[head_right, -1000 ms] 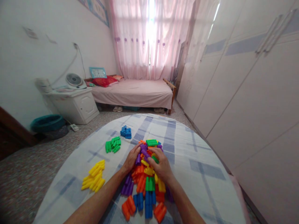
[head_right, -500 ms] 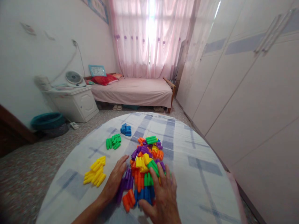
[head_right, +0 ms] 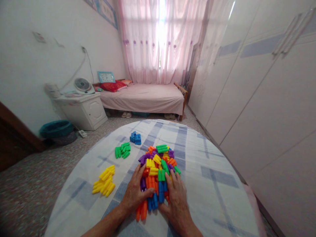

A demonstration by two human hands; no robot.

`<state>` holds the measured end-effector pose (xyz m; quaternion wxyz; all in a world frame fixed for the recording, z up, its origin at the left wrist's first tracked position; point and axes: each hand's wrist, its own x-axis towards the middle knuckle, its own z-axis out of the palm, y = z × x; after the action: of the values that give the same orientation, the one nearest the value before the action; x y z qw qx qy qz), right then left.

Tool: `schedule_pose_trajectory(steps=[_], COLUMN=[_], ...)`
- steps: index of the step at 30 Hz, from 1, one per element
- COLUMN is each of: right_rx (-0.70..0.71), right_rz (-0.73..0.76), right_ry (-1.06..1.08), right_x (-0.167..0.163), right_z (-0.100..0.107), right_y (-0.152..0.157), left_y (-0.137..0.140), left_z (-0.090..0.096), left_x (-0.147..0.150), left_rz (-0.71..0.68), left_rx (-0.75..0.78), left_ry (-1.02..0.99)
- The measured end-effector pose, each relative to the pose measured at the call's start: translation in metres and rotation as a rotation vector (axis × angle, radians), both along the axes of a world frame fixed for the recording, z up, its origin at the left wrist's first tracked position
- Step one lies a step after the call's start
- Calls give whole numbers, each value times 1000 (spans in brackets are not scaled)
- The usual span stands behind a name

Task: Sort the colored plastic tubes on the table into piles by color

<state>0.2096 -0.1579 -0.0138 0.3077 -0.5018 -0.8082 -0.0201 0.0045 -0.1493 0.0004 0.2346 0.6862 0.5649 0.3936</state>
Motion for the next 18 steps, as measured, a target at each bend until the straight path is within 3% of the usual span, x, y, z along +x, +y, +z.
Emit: schedule_pose_trajectory(steps=[5,7,12,18], right_rx=[-71,-144,-389,-362], right_rz=[134,116,-227,-412], right_ry=[65,150,521,658], right_x=[26,38,51,49], right_z=[4,12,29,20], right_y=[1,6,50,87], left_y=[8,19,75,120], left_z=[14,24,32,23], left_x=[-12,-23,-36,-19], left_rz=[90,163,235,20], left_rx=[71,123,78,-91], left_ry=[-107,-150,-104,-161])
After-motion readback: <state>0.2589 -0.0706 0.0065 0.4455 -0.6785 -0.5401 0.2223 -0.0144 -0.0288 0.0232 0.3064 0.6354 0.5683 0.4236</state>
